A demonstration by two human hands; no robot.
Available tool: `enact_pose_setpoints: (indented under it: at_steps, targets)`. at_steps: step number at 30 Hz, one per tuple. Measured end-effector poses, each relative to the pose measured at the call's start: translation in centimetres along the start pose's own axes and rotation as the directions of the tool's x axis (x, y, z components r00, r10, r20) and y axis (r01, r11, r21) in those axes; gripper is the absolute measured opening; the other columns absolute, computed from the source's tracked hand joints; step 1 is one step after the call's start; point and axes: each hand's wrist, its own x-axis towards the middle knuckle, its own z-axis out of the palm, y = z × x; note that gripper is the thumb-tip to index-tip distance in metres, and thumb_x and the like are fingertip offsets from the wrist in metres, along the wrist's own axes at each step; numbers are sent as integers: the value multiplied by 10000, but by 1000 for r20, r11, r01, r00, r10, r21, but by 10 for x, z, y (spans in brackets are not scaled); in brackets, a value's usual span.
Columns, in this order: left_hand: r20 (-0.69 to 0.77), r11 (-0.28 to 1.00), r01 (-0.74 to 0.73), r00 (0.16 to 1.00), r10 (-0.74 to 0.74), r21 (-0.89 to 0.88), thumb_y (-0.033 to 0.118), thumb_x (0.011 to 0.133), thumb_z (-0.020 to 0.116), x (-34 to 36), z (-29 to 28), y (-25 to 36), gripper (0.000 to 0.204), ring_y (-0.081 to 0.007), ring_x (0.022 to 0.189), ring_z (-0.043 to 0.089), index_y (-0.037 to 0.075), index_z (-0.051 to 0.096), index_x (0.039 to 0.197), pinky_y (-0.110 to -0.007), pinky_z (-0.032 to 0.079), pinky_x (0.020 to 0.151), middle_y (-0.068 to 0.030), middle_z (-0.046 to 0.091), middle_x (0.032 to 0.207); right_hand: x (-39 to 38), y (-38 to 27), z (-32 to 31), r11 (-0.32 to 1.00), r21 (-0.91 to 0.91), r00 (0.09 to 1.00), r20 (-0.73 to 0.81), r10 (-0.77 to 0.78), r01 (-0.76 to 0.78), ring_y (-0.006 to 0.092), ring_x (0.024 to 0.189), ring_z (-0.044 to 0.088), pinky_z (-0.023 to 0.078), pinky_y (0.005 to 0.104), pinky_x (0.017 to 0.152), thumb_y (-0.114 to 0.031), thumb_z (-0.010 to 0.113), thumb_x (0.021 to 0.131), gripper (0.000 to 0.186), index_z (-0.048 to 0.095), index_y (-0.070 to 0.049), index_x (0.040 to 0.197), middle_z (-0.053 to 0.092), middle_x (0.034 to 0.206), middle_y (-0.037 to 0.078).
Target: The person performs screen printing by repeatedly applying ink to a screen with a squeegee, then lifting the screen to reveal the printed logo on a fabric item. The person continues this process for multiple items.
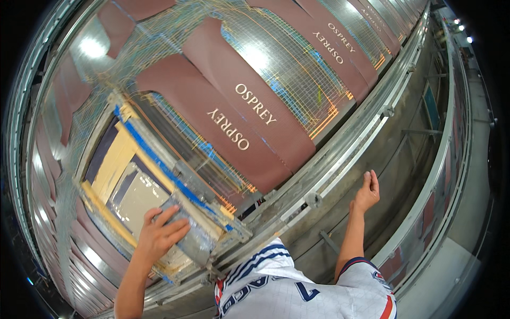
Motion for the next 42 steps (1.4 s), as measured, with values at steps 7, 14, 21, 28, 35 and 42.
enact_pose_setpoints:
  at_steps: [7,14,21,28,35,42]
  targets:
    - [43,990,69,996,-75,122,174,805,720,-26,4,3,165,-189,1310,557,230,786,946,-465,294,1110,116,744,1104,-7,-50,73,943,138,931,258,260,-302,259,1504,301,271,423,1209,-329,553,1077,733,172,-48,1636,258,1662,178]
    - [100,845,517,842,-531,137,47,651,670,-91,-18,51,405,-315,1157,633,99,772,1039,-487,358,1069,-35,748,1108,-5,-45,92,978,-132,966,180,187,-164,318,1491,317,247,422,1216,-421,560,1058,802,137,-88,1653,270,1656,208]
    - [-130,374,909,354,-926,-187,75,724,850,-99,23,130,420,-361,906,711,38,731,1126,-417,559,801,-165,750,1058,6,-44,90,958,-281,958,252,135,-61,359,1419,413,338,427,1175,-462,561,1042,861,140,17,1621,299,1628,250]
    - [-151,-226,902,-297,-943,-368,276,796,837,-111,59,130,344,-414,667,632,-13,651,787,-467,481,635,-201,658,720,-3,-67,94,932,-348,952,237,195,-105,414,1413,428,379,452,1177,-489,535,1038,917,70,61,1605,255,1620,307]
    - [-274,-309,846,-451,-850,-434,350,836,776,-125,78,114,372,-430,764,672,-13,723,896,-494,510,715,-206,696,782,3,-59,93,925,-362,939,262,224,-120,418,1404,439,405,457,1150,-506,533,1029,919,74,41,1608,252,1623,304]
    - [-352,-252,911,-364,-862,-326,325,846,755,-82,96,124,372,-417,865,704,13,739,1048,-500,550,785,-195,735,956,12,-43,93,964,-256,945,290,149,-73,399,1382,467,429,443,1130,-491,585,1011,961,48,31,1613,284,1609,298]
